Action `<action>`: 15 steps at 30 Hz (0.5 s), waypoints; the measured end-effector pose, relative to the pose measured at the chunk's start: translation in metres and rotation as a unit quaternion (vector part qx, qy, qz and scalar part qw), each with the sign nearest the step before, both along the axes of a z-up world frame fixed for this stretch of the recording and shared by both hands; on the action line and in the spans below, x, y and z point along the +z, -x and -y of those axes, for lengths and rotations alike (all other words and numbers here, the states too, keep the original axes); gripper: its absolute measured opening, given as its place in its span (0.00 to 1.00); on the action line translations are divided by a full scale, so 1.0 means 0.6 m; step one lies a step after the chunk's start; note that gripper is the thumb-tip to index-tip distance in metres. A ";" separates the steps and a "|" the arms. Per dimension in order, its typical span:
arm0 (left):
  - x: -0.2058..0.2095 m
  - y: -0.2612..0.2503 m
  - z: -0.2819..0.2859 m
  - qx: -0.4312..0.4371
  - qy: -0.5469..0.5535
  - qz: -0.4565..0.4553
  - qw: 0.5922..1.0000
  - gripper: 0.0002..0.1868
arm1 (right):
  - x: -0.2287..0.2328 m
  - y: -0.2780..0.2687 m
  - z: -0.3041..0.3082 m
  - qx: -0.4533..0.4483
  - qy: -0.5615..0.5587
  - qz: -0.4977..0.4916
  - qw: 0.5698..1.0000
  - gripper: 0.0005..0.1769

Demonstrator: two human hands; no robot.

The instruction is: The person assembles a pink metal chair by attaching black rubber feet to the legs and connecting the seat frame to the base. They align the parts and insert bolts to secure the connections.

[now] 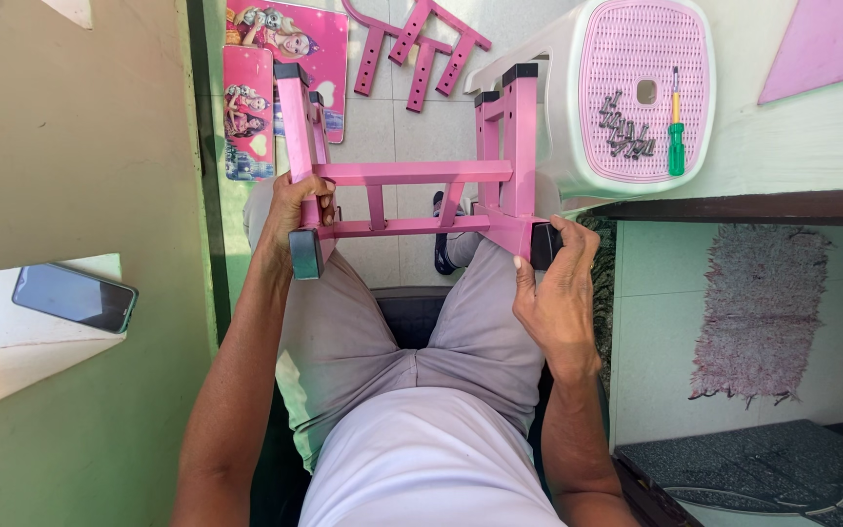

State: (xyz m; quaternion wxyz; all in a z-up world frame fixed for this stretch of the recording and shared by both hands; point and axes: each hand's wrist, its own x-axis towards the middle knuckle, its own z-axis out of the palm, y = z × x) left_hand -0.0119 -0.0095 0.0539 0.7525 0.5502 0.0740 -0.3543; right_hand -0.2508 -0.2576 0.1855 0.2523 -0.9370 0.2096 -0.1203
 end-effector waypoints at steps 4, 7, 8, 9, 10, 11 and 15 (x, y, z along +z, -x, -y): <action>-0.004 0.000 0.002 0.001 0.010 0.006 1.000 0.07 | 0.005 0.006 0.017 0.045 -0.013 -0.003 0.999 0.43; -0.008 0.000 0.001 0.000 0.019 -0.006 1.000 0.07 | 0.009 0.003 0.024 0.044 -0.014 -0.025 0.999 0.44; -0.009 0.000 0.000 -0.001 0.020 -0.004 1.000 0.07 | 0.011 0.002 0.026 0.035 -0.017 -0.044 0.998 0.45; -0.009 0.000 0.000 -0.001 0.022 -0.001 1.000 0.07 | 0.015 0.002 0.026 0.025 -0.019 -0.063 0.998 0.45; -0.010 0.001 0.000 -0.002 0.024 0.001 1.000 0.07 | 0.018 0.001 0.026 0.019 -0.028 -0.067 0.997 0.45; -0.010 0.000 0.000 0.001 0.020 -0.004 1.000 0.06 | 0.019 -0.001 0.026 0.013 -0.037 -0.070 0.997 0.45; -0.006 -0.002 0.002 -0.001 0.003 -0.010 1.000 0.07 | 0.023 -0.002 0.021 0.010 -0.023 -0.064 0.998 0.43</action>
